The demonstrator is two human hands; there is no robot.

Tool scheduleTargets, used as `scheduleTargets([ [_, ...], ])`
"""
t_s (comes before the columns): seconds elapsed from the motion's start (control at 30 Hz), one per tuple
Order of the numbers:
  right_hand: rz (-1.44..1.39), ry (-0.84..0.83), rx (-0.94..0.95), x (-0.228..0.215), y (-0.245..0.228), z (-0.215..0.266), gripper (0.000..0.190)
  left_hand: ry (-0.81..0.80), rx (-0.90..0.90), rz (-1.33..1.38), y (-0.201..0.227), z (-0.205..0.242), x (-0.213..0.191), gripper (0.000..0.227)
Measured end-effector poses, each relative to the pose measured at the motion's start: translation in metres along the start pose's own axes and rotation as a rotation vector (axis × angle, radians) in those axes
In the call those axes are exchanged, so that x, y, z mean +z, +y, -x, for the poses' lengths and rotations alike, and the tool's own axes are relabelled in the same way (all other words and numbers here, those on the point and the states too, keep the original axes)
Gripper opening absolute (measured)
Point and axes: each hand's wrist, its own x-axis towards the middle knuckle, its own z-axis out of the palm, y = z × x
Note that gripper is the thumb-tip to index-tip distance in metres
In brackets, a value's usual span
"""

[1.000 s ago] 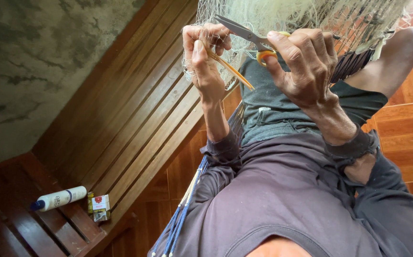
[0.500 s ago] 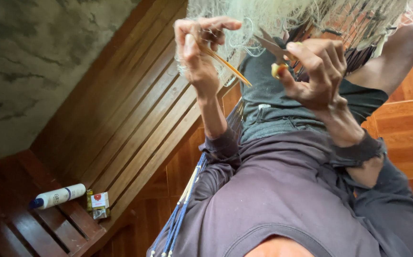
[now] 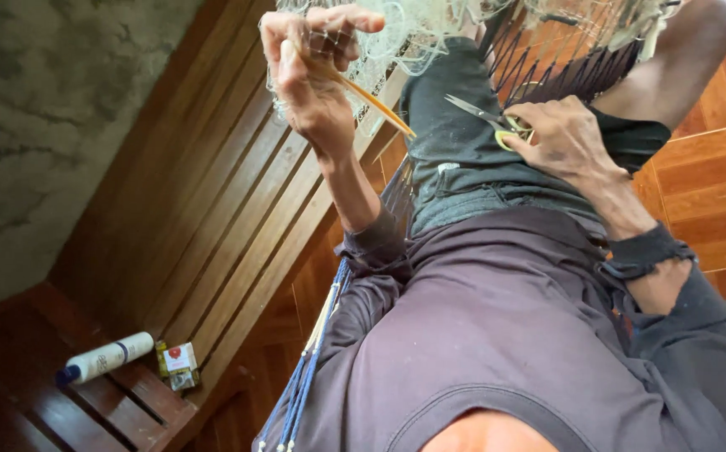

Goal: Repairing a fishing net by cutting out damaged sections and re-weaving the mesh using a plastic shuttle.

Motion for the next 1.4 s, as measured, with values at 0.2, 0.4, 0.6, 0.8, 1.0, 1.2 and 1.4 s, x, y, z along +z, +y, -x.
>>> scheduleTargets([
  [0.2,-0.229,-0.03,0.147,0.005,-0.02,-0.003,0.036,0.062,-0.036,0.056,0.0,0.002,0.001,0.011],
  [0.4,-0.291,-0.075,0.098,0.004,-0.036,-0.009,0.03,0.026,-0.04,0.054,0.002,0.002,0.003,0.007],
  [0.6,-0.144,-0.177,0.013,-0.011,-0.034,-0.014,0.032,-0.018,0.01,0.054,-0.008,0.006,-0.002,0.021],
  [0.8,-0.214,-0.07,0.027,-0.049,-0.059,-0.036,0.037,0.041,-0.01,0.094,0.0,0.005,0.007,0.022],
  [1.0,-0.734,0.358,-0.042,-0.108,-0.122,-0.086,0.026,0.037,-0.03,0.101,0.005,0.006,0.005,0.015],
  [1.2,-1.125,-0.182,0.182,-0.155,-0.161,-0.141,0.048,0.048,-0.026,0.068,0.002,0.009,0.008,0.021],
  [1.4,-1.116,-0.071,0.132,-0.133,-0.17,-0.143,0.025,0.038,0.006,0.083,0.003,0.01,-0.008,0.012],
])
